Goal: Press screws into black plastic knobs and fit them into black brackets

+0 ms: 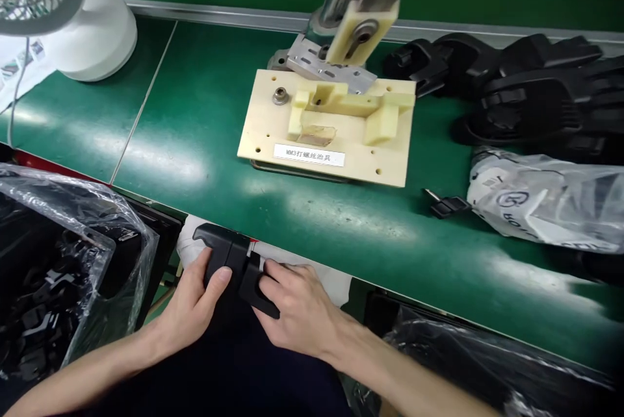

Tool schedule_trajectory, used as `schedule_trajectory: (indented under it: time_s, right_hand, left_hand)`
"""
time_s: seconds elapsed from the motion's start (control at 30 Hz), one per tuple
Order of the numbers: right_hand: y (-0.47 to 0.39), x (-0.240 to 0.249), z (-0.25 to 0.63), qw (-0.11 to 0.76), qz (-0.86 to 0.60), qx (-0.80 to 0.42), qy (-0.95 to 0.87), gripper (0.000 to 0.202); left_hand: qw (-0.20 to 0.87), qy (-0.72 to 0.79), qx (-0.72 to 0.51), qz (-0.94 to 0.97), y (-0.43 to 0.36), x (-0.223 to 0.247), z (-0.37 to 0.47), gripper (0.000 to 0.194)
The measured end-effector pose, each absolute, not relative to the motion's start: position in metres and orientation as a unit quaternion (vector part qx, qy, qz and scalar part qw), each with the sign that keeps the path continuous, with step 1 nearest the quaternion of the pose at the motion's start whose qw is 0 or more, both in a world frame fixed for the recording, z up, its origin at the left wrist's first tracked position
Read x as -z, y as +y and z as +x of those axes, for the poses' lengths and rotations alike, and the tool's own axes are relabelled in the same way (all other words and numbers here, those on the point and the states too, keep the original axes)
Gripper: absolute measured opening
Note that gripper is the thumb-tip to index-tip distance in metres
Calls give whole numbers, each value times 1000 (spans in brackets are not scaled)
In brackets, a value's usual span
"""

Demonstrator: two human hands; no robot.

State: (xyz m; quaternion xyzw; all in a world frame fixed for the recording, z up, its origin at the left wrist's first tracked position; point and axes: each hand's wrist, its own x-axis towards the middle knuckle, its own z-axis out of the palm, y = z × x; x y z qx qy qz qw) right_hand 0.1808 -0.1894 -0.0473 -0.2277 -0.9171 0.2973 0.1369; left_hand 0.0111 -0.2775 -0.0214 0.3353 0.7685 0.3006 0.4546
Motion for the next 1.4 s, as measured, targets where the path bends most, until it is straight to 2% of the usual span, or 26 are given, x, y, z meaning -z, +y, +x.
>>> schedule_trajectory:
  time_s: [0.1, 0.2, 0.4, 0.57, 0.63, 0.77, 0.87, 0.97, 1.1, 1.4]
  right_hand:
    - [-201, 57, 182, 208, -264, -280, -900, 13]
    - [-205, 59, 184, 227, -270, -232, -906, 16]
    - [-197, 59, 192, 204, -205, 9, -957, 18]
    - [-177, 50, 192, 142, -76, 55, -985, 19]
    - [-168, 42, 187, 129, -51, 70, -988, 19]
    - [-156, 28, 180, 140, -53, 19, -989, 18]
    - [-156, 26, 183, 139, -94, -151, -974, 15]
    - [-160, 31, 188, 187, -133, -270, -935, 18]
    - [-163, 36, 191, 237, -193, -260, -916, 17]
    - [-167, 36, 188, 162, -105, -156, -969, 16]
  left_hand:
    - [453, 753, -239, 414, -273, 16, 5, 41]
    - [458, 738, -223, 442, -270, 14, 5, 41]
    - [501, 787, -204, 295, -278, 27, 15, 57]
    - [594, 744, -264, 152, -276, 30, 32, 53]
    - [595, 738, -301, 105, -273, 26, 36, 53]
    - [539, 758, -345, 124, -271, 18, 31, 51]
    - [487, 760, -364, 229, -272, 14, 19, 44]
    - [443, 760, -372, 298, -266, 11, 9, 40]
    - [494, 735, -358, 296, -258, 9, 5, 41]
    - [522, 735, -322, 290, -275, 17, 16, 39]
